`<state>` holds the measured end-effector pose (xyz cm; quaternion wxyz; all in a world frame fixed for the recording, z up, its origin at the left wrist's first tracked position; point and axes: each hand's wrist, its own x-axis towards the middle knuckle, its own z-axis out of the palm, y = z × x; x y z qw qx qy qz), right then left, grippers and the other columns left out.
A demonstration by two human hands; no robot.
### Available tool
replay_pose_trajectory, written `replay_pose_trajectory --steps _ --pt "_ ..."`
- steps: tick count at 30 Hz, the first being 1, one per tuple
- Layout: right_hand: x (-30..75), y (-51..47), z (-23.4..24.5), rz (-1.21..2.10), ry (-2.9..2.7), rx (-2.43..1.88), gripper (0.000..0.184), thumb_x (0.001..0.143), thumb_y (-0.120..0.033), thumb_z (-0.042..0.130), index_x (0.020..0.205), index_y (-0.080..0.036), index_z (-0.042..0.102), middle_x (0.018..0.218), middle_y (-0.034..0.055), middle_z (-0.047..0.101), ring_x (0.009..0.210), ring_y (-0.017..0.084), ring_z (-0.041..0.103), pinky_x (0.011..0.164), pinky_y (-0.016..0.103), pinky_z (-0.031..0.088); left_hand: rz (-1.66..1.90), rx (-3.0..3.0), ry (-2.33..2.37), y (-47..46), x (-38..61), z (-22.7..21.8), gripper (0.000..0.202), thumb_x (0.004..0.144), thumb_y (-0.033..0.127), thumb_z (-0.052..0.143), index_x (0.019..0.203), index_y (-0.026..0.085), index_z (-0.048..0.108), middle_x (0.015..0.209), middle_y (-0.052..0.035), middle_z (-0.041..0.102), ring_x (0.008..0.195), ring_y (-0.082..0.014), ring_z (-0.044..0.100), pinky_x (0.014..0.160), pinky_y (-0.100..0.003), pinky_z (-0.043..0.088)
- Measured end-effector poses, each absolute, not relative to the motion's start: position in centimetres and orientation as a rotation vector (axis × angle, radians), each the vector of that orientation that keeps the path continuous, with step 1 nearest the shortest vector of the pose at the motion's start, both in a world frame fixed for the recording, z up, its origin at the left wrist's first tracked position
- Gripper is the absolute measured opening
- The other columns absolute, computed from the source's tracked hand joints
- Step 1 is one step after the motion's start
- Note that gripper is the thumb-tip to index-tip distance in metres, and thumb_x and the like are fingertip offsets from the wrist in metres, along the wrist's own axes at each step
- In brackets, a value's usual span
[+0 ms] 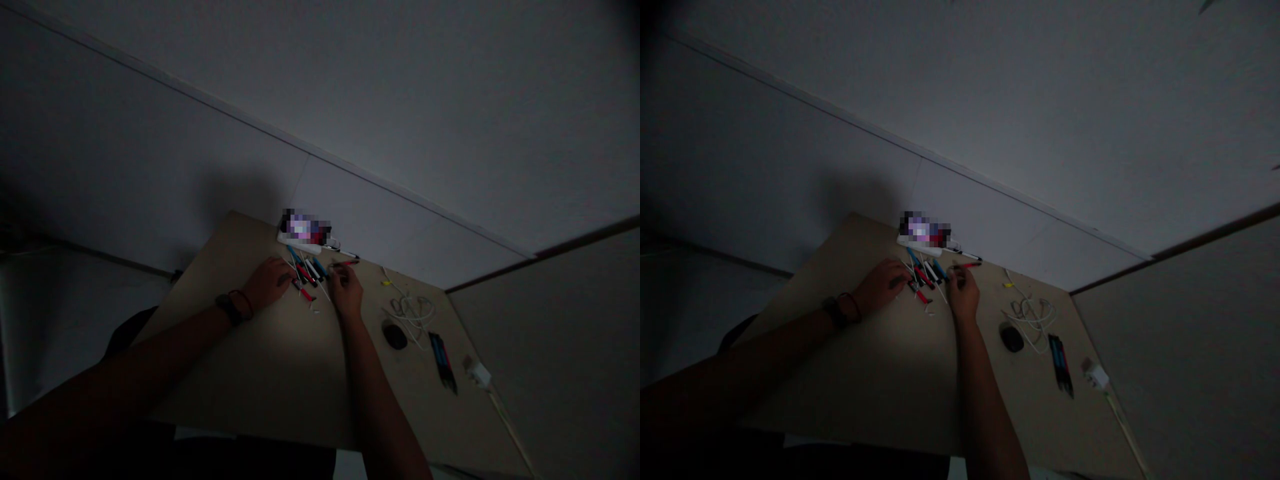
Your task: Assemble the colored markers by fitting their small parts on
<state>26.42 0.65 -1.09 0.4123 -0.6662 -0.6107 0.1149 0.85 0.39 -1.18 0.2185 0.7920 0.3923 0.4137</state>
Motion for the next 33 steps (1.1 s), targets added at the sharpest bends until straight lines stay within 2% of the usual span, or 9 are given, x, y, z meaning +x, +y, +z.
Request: replay_pose_trajectory --steps 3,5,9,14,19,25,33 --pt "26.6 0.8 -1.5 0.256 -1.558 -1.672 0.049 0.091 -0.048 0.057 0.124 -0.015 0.070 0.118 0.0149 0.074 0.100 0.025 0.069 0.092 0.038 0.051 1.117 2.208 1.103 0.4 0.8 -1.2 0.017 0.087 0.010 0.061 0.090 0.021 0.074 0.100 -0.0071 0.072 0.099 -0.0245 0.063 0.094 -0.044 0.051" --pt "26.7 0.9 -1.6 0.263 -1.597 -1.660 0.043 0.091 -0.048 0.056 0.115 -0.016 0.073 0.115 0.0145 0.075 0.104 0.027 0.069 0.095 0.040 0.051 1.089 2.227 1.118 0.3 0.8 -1.2 0.018 0.087 0.011 0.061 0.092 0.022 0.075 0.102 -0.0072 0.071 0.101 -0.0246 0.062 0.096 -0.045 0.051" --pt "26.6 1.0 -1.7 0.252 -1.628 -1.665 0.036 0.090 -0.047 0.056 0.097 -0.018 0.076 0.103 0.0128 0.076 0.099 0.028 0.069 0.092 0.041 0.051 1.044 2.287 1.114 0.2 0.7 -1.3 0.023 0.088 0.014 0.062 0.102 0.025 0.077 0.116 -0.0080 0.067 0.113 -0.0260 0.059 0.103 -0.047 0.050" --pt "26.3 0.9 -1.6 0.266 -1.601 -1.678 0.035 0.089 -0.047 0.054 0.090 -0.020 0.075 0.096 0.0114 0.077 0.091 0.028 0.068 0.085 0.039 0.051 1.003 2.342 1.087 0.0 0.7 -1.5 0.022 0.087 0.018 0.066 0.103 0.027 0.078 0.132 -0.0085 0.060 0.128 -0.0299 0.052 0.109 -0.052 0.046" --pt "26.2 1.0 -1.6 0.275 -1.611 -1.702 0.036 0.089 -0.048 0.053 0.087 -0.019 0.075 0.093 0.0113 0.077 0.088 0.027 0.068 0.081 0.038 0.051 0.965 2.329 1.094 -0.1 0.6 -1.3 0.016 0.089 0.020 0.067 0.099 0.024 0.078 0.129 -0.0090 0.062 0.124 -0.0299 0.055 0.109 -0.052 0.046" --pt "26.4 1.1 -1.9 0.304 -1.609 -1.668 0.035 0.090 -0.048 0.053 0.088 -0.021 0.075 0.095 0.0101 0.077 0.088 0.026 0.068 0.084 0.038 0.051 1.065 2.219 1.048 0.3 0.6 -1.1 0.015 0.095 0.023 0.061 0.096 0.024 0.076 0.117 -0.0078 0.067 0.116 -0.0263 0.060 0.107 -0.048 0.047" --pt "26.3 1.0 -1.7 0.291 -1.621 -1.686 0.035 0.090 -0.048 0.053 0.089 -0.021 0.076 0.095 0.0104 0.078 0.089 0.027 0.069 0.082 0.037 0.051 1.279 1.864 1.109 0.5 0.2 -0.3 0.017 0.095 0.030 0.061 0.098 0.023 0.076 0.102 -0.0061 0.072 0.095 -0.0215 0.068 0.090 -0.039 0.056"
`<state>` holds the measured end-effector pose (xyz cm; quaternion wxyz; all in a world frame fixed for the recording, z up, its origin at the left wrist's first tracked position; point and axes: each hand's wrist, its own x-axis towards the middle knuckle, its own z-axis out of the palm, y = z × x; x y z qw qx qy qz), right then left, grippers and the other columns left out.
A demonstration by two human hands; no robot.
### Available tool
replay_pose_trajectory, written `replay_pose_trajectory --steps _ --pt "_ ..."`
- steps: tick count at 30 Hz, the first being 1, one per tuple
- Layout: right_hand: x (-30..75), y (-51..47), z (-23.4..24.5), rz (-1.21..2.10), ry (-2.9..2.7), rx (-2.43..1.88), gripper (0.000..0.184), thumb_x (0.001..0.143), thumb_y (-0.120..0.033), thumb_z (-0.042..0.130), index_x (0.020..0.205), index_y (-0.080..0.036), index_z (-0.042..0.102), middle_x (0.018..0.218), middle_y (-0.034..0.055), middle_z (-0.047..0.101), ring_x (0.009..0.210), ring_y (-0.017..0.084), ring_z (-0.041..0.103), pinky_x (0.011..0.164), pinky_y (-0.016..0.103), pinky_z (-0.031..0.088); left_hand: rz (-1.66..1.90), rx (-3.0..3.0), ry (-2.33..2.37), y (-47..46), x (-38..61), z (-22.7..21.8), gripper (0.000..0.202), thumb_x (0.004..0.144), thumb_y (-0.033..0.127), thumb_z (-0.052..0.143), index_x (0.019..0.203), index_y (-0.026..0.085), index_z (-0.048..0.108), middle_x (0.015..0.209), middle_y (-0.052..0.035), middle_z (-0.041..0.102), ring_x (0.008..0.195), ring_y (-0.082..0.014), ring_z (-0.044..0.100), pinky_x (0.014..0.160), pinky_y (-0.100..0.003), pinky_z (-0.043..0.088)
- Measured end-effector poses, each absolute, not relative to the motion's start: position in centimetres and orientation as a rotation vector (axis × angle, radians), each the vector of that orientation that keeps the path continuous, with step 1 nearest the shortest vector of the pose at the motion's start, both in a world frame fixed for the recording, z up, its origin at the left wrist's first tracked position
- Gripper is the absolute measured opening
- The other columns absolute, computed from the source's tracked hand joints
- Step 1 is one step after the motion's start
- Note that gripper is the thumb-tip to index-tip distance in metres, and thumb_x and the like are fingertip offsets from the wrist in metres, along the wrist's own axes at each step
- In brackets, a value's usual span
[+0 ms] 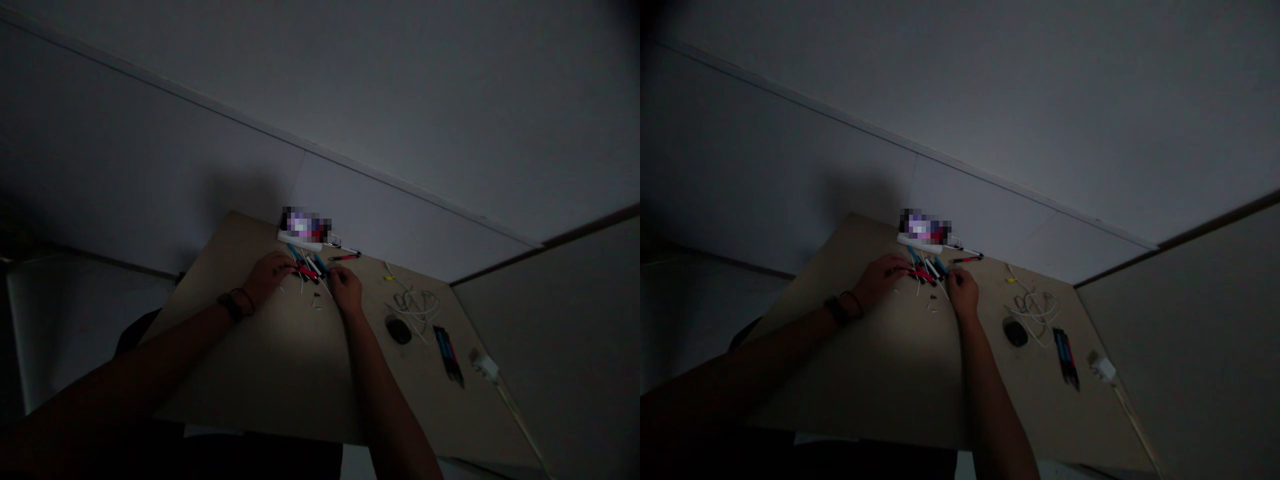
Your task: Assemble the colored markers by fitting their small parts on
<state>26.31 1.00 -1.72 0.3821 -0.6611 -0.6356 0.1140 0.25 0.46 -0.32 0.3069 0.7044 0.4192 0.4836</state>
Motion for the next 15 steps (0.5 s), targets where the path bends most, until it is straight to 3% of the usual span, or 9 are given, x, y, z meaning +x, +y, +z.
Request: replay_pose_trajectory --steps 15 --pt "26.21 0.93 -1.46 0.293 -1.632 -1.714 0.037 0.090 -0.049 0.052 0.090 -0.021 0.076 0.095 0.0103 0.078 0.089 0.026 0.069 0.083 0.037 0.051 1.264 1.658 1.191 0.23 0.17 0.10 0.023 0.093 0.034 0.061 0.104 0.023 0.077 0.109 -0.0058 0.079 0.101 -0.0231 0.072 0.093 -0.039 0.057"
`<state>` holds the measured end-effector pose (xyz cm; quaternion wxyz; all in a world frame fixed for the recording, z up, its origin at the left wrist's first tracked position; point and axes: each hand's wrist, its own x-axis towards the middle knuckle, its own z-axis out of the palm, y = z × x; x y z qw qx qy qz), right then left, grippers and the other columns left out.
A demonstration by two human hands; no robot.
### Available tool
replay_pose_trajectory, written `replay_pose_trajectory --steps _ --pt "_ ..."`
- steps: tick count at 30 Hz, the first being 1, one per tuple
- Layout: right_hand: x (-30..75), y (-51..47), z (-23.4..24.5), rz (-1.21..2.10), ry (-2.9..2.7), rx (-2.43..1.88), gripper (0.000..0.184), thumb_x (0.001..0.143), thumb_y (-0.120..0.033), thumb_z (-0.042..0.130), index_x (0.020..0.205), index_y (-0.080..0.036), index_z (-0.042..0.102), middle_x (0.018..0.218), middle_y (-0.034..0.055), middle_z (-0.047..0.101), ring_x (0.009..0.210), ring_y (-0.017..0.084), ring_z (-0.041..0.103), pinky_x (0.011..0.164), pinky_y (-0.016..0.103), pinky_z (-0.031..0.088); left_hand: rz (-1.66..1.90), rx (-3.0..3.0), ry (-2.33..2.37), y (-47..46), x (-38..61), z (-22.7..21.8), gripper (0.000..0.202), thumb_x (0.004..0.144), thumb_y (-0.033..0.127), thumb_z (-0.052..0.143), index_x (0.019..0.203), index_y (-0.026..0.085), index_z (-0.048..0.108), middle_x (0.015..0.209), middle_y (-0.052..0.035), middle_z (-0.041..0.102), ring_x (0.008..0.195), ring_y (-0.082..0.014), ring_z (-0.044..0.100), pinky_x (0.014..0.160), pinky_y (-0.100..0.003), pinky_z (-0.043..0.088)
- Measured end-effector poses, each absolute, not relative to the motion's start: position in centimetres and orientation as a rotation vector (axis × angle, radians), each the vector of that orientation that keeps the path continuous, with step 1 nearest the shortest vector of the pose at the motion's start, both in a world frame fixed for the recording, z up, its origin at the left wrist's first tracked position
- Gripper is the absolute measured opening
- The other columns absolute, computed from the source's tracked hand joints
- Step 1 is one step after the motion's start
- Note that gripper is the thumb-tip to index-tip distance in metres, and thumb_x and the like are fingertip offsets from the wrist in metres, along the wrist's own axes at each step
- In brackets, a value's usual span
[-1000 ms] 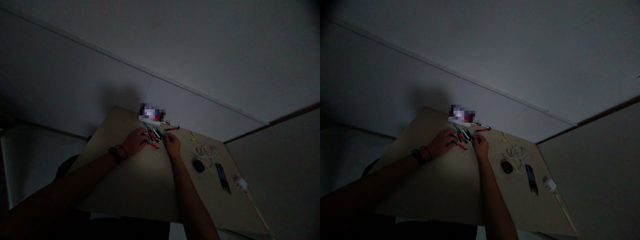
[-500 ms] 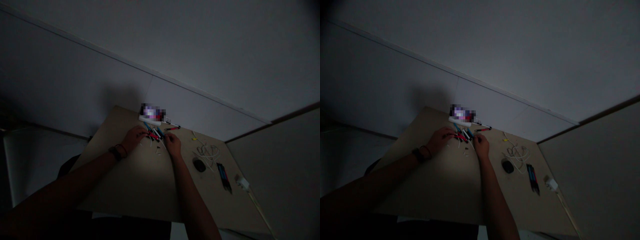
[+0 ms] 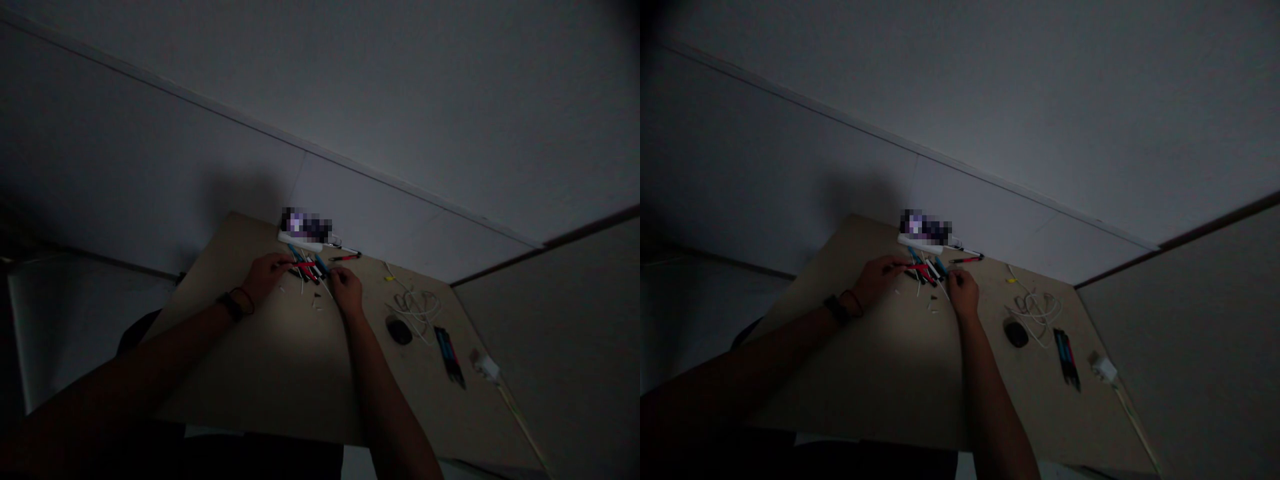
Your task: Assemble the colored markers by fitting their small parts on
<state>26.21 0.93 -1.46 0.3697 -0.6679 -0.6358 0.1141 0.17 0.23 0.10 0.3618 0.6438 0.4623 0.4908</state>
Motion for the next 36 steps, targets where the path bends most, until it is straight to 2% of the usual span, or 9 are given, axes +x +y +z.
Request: replay_pose_trajectory --steps 10,13,16,19,24,36 --pt "25.7 0.8 -1.4 0.338 -1.546 -1.638 0.035 0.089 -0.048 0.054 0.091 -0.019 0.074 0.095 0.0103 0.076 0.086 0.025 0.067 0.083 0.038 0.052 1.280 1.639 1.200 0.5 0.4 -0.1 0.022 0.092 0.039 0.062 0.099 0.023 0.076 0.099 -0.0043 0.079 0.090 -0.0230 0.072 0.084 -0.036 0.057" --pt "25.0 0.4 -1.0 0.280 -1.474 -1.582 0.034 0.088 -0.047 0.056 0.096 -0.018 0.071 0.094 0.0097 0.074 0.083 0.023 0.065 0.078 0.035 0.052 1.308 1.600 1.214 0.5 0.4 -0.1 0.022 0.093 0.040 0.062 0.098 0.022 0.074 0.096 -0.0039 0.078 0.090 -0.0225 0.072 0.082 -0.035 0.056" --pt "23.7 -0.4 -0.2 0.276 -1.581 -1.540 0.028 0.087 -0.046 0.060 0.089 -0.019 0.070 0.084 0.0061 0.070 0.075 0.021 0.062 0.071 0.032 0.049 1.325 1.577 1.220 0.6 0.5 0.0 0.021 0.093 0.040 0.062 0.094 0.022 0.072 0.093 -0.0035 0.077 0.088 -0.0221 0.071 0.079 -0.034 0.056" --pt "22.3 -1.3 0.3 0.378 -1.770 -1.445 0.024 0.088 -0.043 0.063 0.083 -0.021 0.069 0.079 0.0046 0.068 0.073 0.021 0.062 0.068 0.031 0.048 1.336 1.574 1.214 0.6 0.5 0.1 0.021 0.093 0.040 0.062 0.091 0.021 0.070 0.093 -0.0036 0.076 0.089 -0.0219 0.071 0.081 -0.034 0.055" --pt "21.3 -1.9 0.5 0.428 -1.899 -1.362 0.020 0.088 -0.040 0.064 0.082 -0.022 0.070 0.083 0.0052 0.069 0.076 0.022 0.064 0.071 0.033 0.048 1.403 1.481 1.252 0.7 0.4 0.1 0.022 0.094 0.040 0.061 0.096 0.019 0.066 0.097 -0.0046 0.075 0.089 -0.0201 0.069 0.083 -0.033 0.054" --pt "22.5 -1.3 0.3 0.394 -1.618 -1.476 0.028 0.089 -0.045 0.060 0.087 -0.020 0.072 0.089 0.0075 0.074 0.078 0.022 0.065 0.071 0.033 0.050 1.431 1.348 1.200 0.9 0.6 -0.2 0.019 0.093 0.036 0.061 0.102 0.020 0.063 0.102 -0.0068 0.076 0.093 -0.0202 0.072 0.085 -0.034 0.056"
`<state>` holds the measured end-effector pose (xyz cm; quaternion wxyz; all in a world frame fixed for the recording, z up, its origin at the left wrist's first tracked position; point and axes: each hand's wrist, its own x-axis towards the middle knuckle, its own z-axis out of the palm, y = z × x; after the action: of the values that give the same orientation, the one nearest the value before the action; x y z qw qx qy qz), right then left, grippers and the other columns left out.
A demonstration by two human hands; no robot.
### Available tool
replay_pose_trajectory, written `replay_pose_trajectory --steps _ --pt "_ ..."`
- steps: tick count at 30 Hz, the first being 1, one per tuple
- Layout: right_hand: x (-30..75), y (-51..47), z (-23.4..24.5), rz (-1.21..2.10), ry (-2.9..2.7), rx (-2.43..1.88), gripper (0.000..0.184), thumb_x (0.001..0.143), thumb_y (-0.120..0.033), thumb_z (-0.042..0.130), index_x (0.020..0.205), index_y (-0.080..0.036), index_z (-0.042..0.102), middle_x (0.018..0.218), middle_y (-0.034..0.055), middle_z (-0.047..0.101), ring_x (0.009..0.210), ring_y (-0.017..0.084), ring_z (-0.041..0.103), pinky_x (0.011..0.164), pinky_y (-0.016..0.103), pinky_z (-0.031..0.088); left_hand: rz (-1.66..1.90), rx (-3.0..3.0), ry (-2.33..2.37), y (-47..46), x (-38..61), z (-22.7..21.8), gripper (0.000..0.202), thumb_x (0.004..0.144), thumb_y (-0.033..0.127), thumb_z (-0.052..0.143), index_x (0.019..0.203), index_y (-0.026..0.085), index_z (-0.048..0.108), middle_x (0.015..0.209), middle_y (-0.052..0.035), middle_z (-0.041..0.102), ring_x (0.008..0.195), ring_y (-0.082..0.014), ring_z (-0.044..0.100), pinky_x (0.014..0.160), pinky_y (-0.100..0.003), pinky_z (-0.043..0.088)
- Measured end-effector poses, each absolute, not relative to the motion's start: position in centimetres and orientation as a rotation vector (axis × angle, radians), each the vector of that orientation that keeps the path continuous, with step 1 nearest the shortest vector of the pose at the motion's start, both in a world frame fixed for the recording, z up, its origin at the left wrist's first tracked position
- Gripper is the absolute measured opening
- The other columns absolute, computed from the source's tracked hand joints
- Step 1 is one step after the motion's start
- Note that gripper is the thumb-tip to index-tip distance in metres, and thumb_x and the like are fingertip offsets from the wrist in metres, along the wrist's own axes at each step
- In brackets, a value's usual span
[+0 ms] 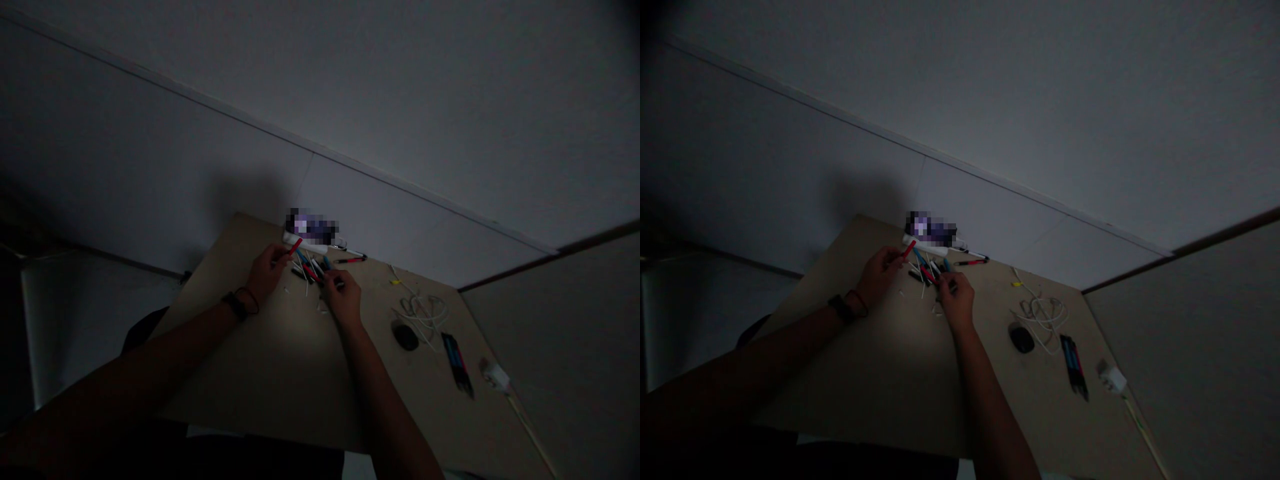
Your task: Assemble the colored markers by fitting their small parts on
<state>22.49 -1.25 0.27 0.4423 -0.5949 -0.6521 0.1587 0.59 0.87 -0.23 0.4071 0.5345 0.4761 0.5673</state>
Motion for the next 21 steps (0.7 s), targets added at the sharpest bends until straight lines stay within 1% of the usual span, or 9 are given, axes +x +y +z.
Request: replay_pose_trajectory --steps 5,8,10,13,18,21 --pt "22.4 -1.3 0.4 0.385 -1.601 -1.504 0.028 0.088 -0.045 0.060 0.087 -0.020 0.072 0.088 0.0077 0.074 0.076 0.022 0.065 0.069 0.033 0.051 1.421 1.349 1.155 0.7 0.6 0.0 0.030 0.093 0.034 0.061 0.118 0.019 0.064 0.111 -0.0089 0.076 0.103 -0.0222 0.072 0.088 -0.036 0.058" --pt "22.6 -1.3 0.4 0.360 -1.590 -1.519 0.028 0.088 -0.043 0.058 0.087 -0.019 0.072 0.089 0.0080 0.075 0.077 0.022 0.065 0.071 0.033 0.051 1.412 1.369 1.153 0.7 0.5 0.0 0.032 0.093 0.033 0.060 0.121 0.018 0.065 0.116 -0.0100 0.076 0.107 -0.0230 0.071 0.092 -0.037 0.057" --pt "22.8 -1.1 0.2 0.329 -1.566 -1.539 0.028 0.089 -0.042 0.056 0.089 -0.019 0.072 0.090 0.0085 0.075 0.078 0.022 0.065 0.073 0.033 0.051 1.407 1.393 1.168 0.8 0.5 0.0 0.031 0.093 0.033 0.060 0.120 0.018 0.067 0.117 -0.0098 0.076 0.107 -0.0234 0.071 0.094 -0.039 0.056" --pt "23.3 -0.9 -0.2 0.296 -1.545 -1.572 0.028 0.090 -0.041 0.054 0.094 -0.019 0.072 0.093 0.0089 0.075 0.080 0.023 0.066 0.076 0.035 0.051 1.399 1.432 1.201 0.8 0.4 -0.2 0.027 0.094 0.033 0.059 0.114 0.019 0.070 0.112 -0.0086 0.077 0.104 -0.0234 0.071 0.095 -0.040 0.056" --pt "23.8 -0.6 -0.5 0.264 -1.562 -1.585 0.027 0.090 -0.036 0.052 0.095 -0.019 0.072 0.096 0.0099 0.075 0.085 0.025 0.066 0.079 0.037 0.051 1.413 1.456 1.245 0.8 0.4 -0.3 0.020 0.093 0.033 0.059 0.107 0.020 0.066 0.104 -0.0063 0.076 0.095 -0.0208 0.070 0.089 -0.036 0.056" --pt "23.8 -0.6 -0.5 0.247 -1.554 -1.585 0.028 0.092 -0.036 0.050 0.095 -0.019 0.072 0.097 0.0106 0.075 0.088 0.025 0.066 0.081 0.037 0.051 1.424 1.445 1.236 0.8 0.4 -0.4 0.017 0.093 0.032 0.059 0.104 0.021 0.062 0.101 -0.0053 0.075 0.092 -0.0197 0.070 0.084 -0.034 0.055"
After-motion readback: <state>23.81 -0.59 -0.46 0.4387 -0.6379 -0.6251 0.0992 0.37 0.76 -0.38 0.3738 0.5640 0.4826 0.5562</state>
